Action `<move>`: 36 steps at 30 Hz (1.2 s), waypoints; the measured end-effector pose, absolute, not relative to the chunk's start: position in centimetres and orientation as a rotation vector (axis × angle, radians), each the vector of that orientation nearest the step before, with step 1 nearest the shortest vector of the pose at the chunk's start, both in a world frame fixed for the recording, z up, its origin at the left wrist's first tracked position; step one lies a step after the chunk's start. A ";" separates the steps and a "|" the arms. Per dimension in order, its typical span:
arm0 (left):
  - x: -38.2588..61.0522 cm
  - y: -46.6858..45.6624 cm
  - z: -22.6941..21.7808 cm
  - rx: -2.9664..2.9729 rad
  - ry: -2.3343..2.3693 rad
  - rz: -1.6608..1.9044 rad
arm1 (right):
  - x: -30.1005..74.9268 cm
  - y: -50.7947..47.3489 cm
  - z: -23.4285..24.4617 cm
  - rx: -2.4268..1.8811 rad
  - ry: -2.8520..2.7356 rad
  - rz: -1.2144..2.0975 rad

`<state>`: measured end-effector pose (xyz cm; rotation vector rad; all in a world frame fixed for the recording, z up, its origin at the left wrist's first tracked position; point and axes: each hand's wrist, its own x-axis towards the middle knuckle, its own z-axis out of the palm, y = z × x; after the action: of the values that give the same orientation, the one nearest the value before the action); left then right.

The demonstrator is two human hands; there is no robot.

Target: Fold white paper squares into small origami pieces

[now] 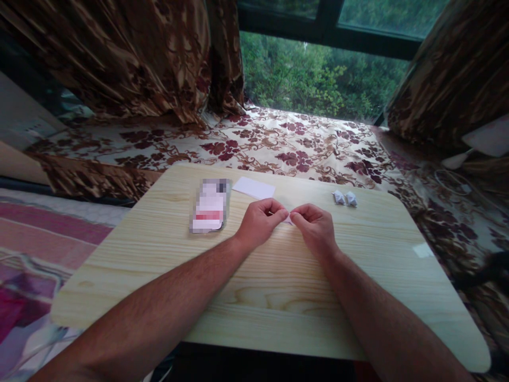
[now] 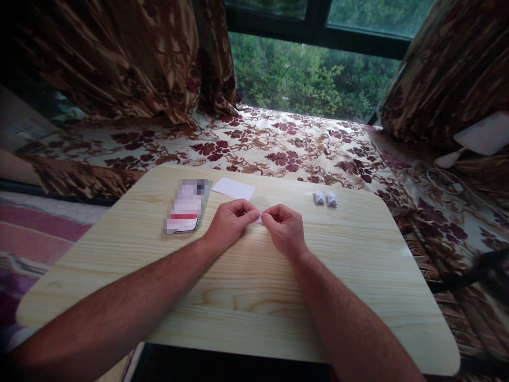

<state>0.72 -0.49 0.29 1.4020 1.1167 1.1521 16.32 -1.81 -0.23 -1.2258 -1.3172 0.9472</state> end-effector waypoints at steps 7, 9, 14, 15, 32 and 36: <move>0.8 -0.6 0.3 1.359 1.111 1.124 | 16.6 -1.6 -0.1 -1.231 -1.321 0.965; 0.8 -0.5 0.3 1.326 1.104 1.137 | 16.5 -1.6 0.0 -1.218 -1.275 1.013; 0.7 0.1 -0.1 1.220 1.084 1.219 | 16.6 -1.3 0.0 -1.140 -1.161 1.121; 0.7 0.2 -0.3 1.195 1.074 1.237 | 16.6 -1.3 -0.1 -1.128 -1.137 1.131; 0.8 0.3 -0.2 1.132 0.991 1.246 | 16.6 -1.2 -0.4 -1.174 -1.215 1.100; 0.8 0.3 0.0 1.060 0.972 1.254 | 16.4 -1.3 -0.4 -1.073 -1.166 1.154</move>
<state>0.84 0.26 -0.03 1.0602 0.9724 1.2539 16.41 -1.27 -0.38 -1.0735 -1.1660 1.1542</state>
